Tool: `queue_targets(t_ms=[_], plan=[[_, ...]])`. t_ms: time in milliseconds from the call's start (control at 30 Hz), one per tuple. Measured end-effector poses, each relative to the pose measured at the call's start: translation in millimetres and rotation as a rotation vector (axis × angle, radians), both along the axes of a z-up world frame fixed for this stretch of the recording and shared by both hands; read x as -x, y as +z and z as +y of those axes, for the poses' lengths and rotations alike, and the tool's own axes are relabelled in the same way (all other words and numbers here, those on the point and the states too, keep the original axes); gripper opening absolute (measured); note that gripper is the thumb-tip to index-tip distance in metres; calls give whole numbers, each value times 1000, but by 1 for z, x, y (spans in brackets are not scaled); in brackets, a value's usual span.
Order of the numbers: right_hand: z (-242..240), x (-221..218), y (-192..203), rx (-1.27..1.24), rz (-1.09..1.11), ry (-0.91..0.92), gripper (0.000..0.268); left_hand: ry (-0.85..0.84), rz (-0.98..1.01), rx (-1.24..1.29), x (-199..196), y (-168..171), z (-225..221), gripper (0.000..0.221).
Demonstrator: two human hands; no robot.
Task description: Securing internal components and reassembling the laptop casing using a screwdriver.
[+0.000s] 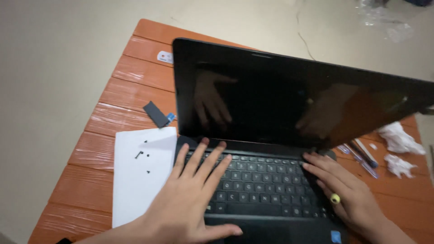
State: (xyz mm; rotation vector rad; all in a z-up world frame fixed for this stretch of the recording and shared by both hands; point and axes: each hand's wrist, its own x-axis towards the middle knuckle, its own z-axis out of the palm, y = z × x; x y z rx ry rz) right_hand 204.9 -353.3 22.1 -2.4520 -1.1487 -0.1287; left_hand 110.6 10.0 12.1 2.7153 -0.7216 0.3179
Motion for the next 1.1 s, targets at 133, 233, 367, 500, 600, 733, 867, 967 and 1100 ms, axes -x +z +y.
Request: queue_targets(t_ms=[133,233,367,500,600,733,867,967,1100], plan=[[-5,-1,6,-65,4,-41,37,38,-61,-22,0,4,-3,113],[-16,-2,12,-59,16,-201,35,27,-29,13,0,9,-2,106],[-18,8,34,-88,-10,-305,37,24,-17,-45,0,9,-3,102],[-20,12,39,-80,152,-324,45,-11,-5,-23,1,9,-4,103],[-30,4,22,-32,127,-277,41,-18,3,-70,0,8,-3,107],[-37,-3,13,60,-59,-109,48,-12,-19,-101,-2,8,-4,111],[-38,-8,6,73,-182,-5,43,-128,-51,-57,-19,20,-23,106],[-36,-4,10,159,-111,-39,75,-303,-3,23,-47,20,-57,103],[-42,-3,1,165,-138,-10,69,-388,-65,37,-78,3,-97,107]])
